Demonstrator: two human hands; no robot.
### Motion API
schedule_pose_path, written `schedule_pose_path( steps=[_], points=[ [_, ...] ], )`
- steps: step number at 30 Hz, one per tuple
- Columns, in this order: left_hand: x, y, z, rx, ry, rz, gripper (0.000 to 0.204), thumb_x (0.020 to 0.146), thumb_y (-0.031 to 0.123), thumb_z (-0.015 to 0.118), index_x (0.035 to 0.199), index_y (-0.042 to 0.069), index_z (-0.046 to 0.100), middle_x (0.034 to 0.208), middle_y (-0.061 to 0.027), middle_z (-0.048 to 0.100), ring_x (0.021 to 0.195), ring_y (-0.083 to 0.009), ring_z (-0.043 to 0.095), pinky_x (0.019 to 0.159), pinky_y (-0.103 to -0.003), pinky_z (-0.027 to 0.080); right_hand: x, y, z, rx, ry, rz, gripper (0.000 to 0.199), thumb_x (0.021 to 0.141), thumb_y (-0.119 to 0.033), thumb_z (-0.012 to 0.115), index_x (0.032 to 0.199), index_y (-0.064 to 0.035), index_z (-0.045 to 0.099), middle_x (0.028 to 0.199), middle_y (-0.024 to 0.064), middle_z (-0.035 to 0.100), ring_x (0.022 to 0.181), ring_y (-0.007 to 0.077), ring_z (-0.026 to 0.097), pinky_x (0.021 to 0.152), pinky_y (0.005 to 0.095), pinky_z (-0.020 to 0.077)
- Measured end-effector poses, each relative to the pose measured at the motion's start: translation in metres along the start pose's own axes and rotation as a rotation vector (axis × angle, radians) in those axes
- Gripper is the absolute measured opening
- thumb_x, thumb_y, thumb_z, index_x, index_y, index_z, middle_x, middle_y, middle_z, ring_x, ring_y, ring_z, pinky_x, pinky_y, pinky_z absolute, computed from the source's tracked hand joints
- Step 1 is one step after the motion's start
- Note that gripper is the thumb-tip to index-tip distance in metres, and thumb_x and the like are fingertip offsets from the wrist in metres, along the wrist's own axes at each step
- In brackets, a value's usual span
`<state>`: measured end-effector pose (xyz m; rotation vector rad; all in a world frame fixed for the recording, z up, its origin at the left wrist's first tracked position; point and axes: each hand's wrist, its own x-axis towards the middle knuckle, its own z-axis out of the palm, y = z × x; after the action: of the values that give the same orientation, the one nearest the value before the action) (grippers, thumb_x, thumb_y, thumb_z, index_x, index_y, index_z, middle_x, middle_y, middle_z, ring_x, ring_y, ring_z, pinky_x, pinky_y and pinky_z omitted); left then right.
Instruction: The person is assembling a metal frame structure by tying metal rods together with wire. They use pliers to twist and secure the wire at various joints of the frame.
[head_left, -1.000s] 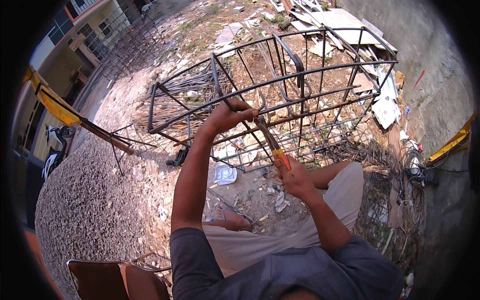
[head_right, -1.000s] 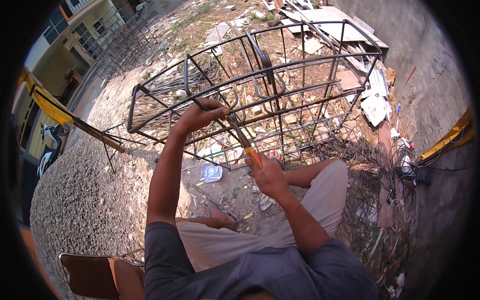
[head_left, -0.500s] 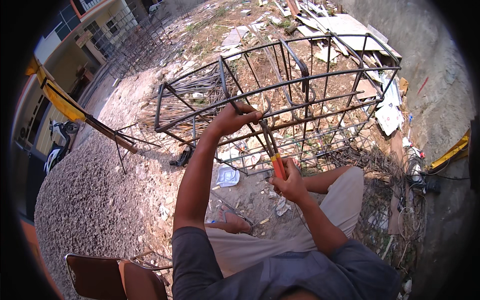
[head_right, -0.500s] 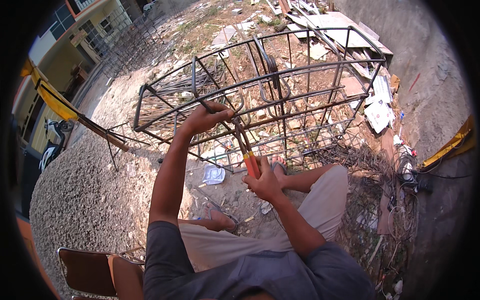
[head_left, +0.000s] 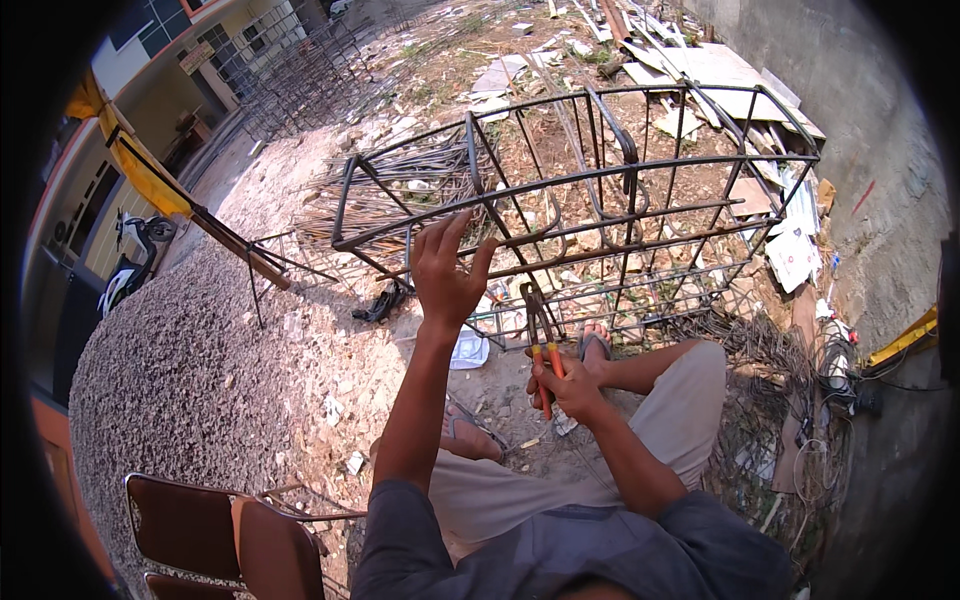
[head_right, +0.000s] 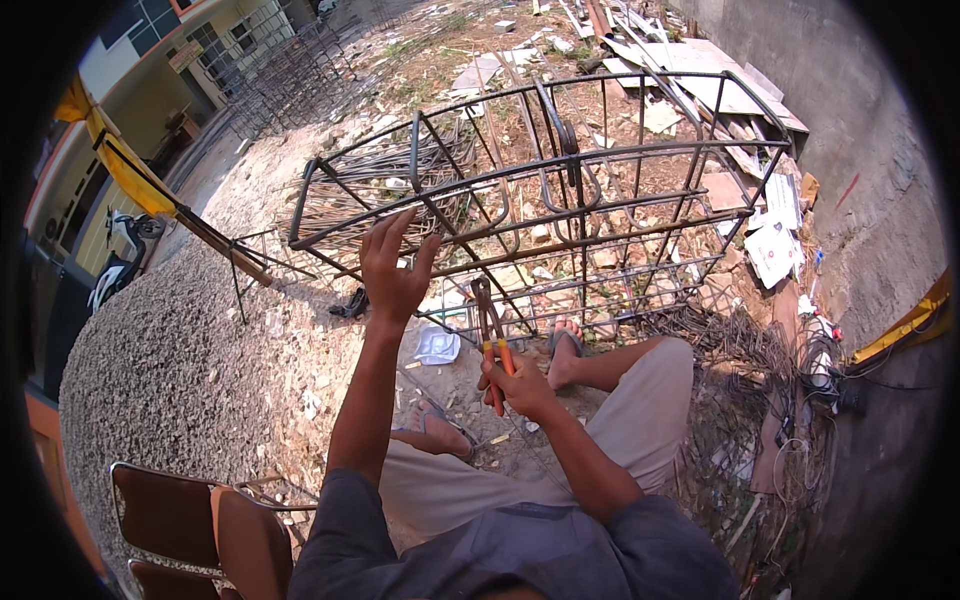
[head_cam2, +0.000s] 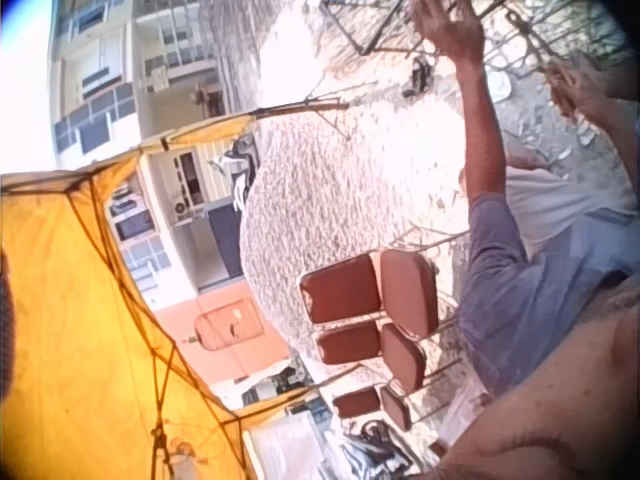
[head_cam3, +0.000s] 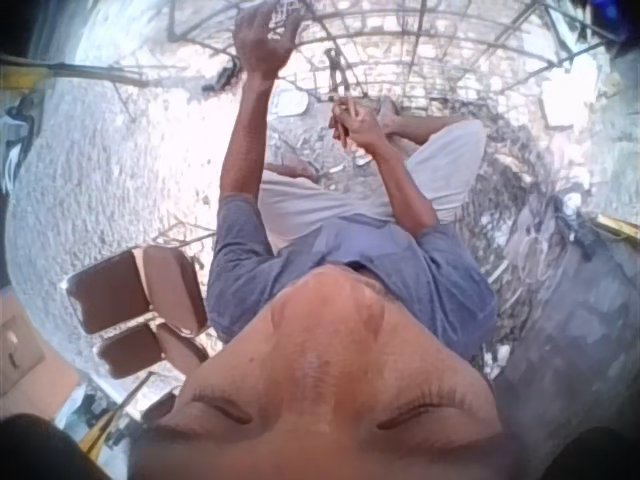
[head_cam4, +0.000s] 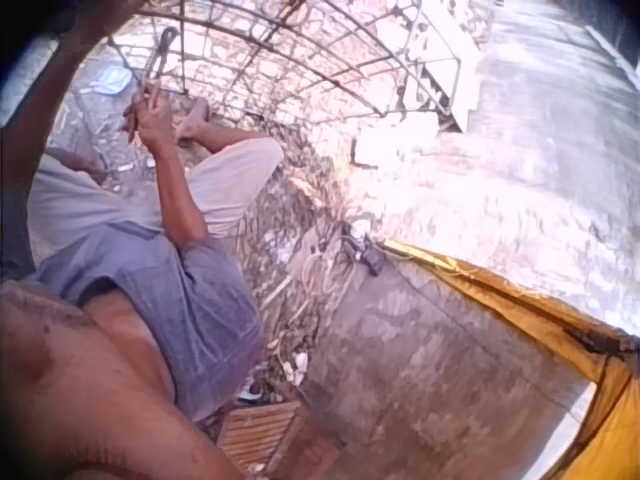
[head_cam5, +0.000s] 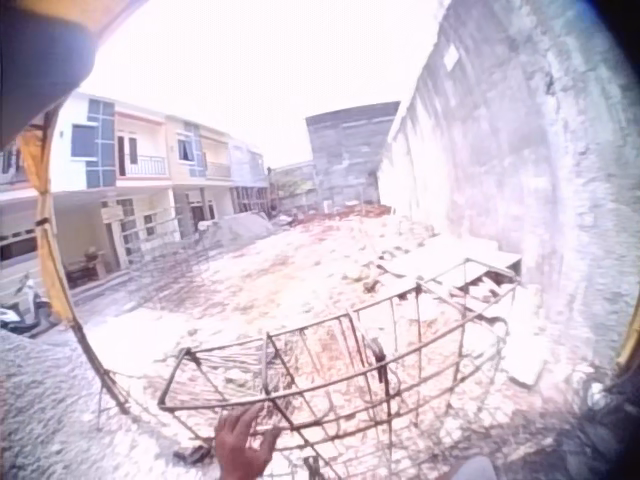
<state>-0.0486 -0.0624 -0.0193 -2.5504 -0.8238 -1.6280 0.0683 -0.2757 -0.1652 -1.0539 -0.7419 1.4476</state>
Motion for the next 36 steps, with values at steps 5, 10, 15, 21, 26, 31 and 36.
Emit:
schedule_pose_path(
  steps=[5,10,15,21,26,31,36],
  points=[
    [-0.105,0.051,-0.002,-0.651,-0.239,-0.756,0.053,0.092,0.023,0.076,0.135,0.000,0.058,0.122,-0.0125,0.066,0.106,-0.0189,0.065,0.087,-0.032,0.053,-0.016,-0.003,0.015,-0.828,0.321,-0.409,0.052,0.100,-0.028,0.063,0.144,-0.0040,0.050,0.099,0.0147,0.068,0.092,0.0247,0.068,0.081,0.0379,0.0531],
    [-0.160,0.066,0.013,-1.106,-0.450,-0.857,0.041,0.103,0.020,0.060,0.139,0.000,0.054,0.123,-0.0099,0.066,0.102,-0.0158,0.067,0.079,-0.027,0.053,-0.023,-0.023,0.020,-0.695,0.308,-0.358,0.051,0.100,-0.026,0.062,0.145,-0.0056,0.050,0.099,0.0158,0.067,0.094,0.0253,0.066,0.088,0.0381,0.0516],
    [-0.164,0.055,0.012,-0.958,-0.525,-0.891,0.031,0.102,0.018,0.062,0.127,-0.001,0.064,0.110,-0.0080,0.072,0.081,-0.0129,0.070,0.066,-0.025,0.053,-0.030,-0.044,0.003,-0.321,0.190,-0.054,0.031,0.103,-0.026,0.060,0.123,-0.0030,0.060,0.082,0.0069,0.065,0.075,0.0136,0.065,0.074,0.0295,0.0523],
    [-0.157,0.078,0.019,-1.064,-0.486,-0.873,0.019,0.100,0.017,0.066,0.107,0.000,0.067,0.090,-0.0041,0.070,0.073,-0.0088,0.064,0.064,-0.024,0.050,-0.038,-0.047,-0.022,-0.249,0.085,0.039,0.036,0.105,-0.021,0.057,0.136,-0.0023,0.055,0.115,0.0062,0.066,0.102,0.0128,0.066,0.088,0.0277,0.0541],
    [-0.153,0.077,0.013,-1.102,-0.346,-0.765,0.015,0.101,0.015,0.064,0.102,0.000,0.065,0.082,-0.0032,0.067,0.070,-0.0097,0.062,0.064,-0.025,0.050,-0.054,-0.078,-0.012,0.075,0.349,-0.237,0.037,0.104,-0.030,0.061,0.128,-0.0025,0.060,0.105,0.0070,0.067,0.087,0.0141,0.065,0.080,0.0324,0.0542],
    [-0.144,0.067,0.012,-1.157,-0.238,-0.875,0.017,0.101,0.017,0.064,0.103,0.000,0.065,0.079,-0.0041,0.066,0.067,-0.0107,0.063,0.062,-0.025,0.049,-0.057,-0.114,-0.038,-0.385,0.505,-0.655,0.027,0.104,-0.024,0.061,0.118,-0.0014,0.061,0.087,0.0031,0.067,0.077,0.0088,0.062,0.072,0.0272,0.0530],
    [-0.156,0.063,0.025,-1.079,-0.328,-0.907,0.019,0.099,0.018,0.068,0.102,-0.001,0.067,0.084,-0.0032,0.068,0.072,-0.0092,0.063,0.065,-0.025,0.051,-0.023,-0.233,0.003,-0.454,0.605,-1.100,0.023,0.105,-0.020,0.058,0.117,-0.0013,0.061,0.082,0.0039,0.068,0.052,0.0039,0.054,0.047,0.0214,0.0442]
  ],
)
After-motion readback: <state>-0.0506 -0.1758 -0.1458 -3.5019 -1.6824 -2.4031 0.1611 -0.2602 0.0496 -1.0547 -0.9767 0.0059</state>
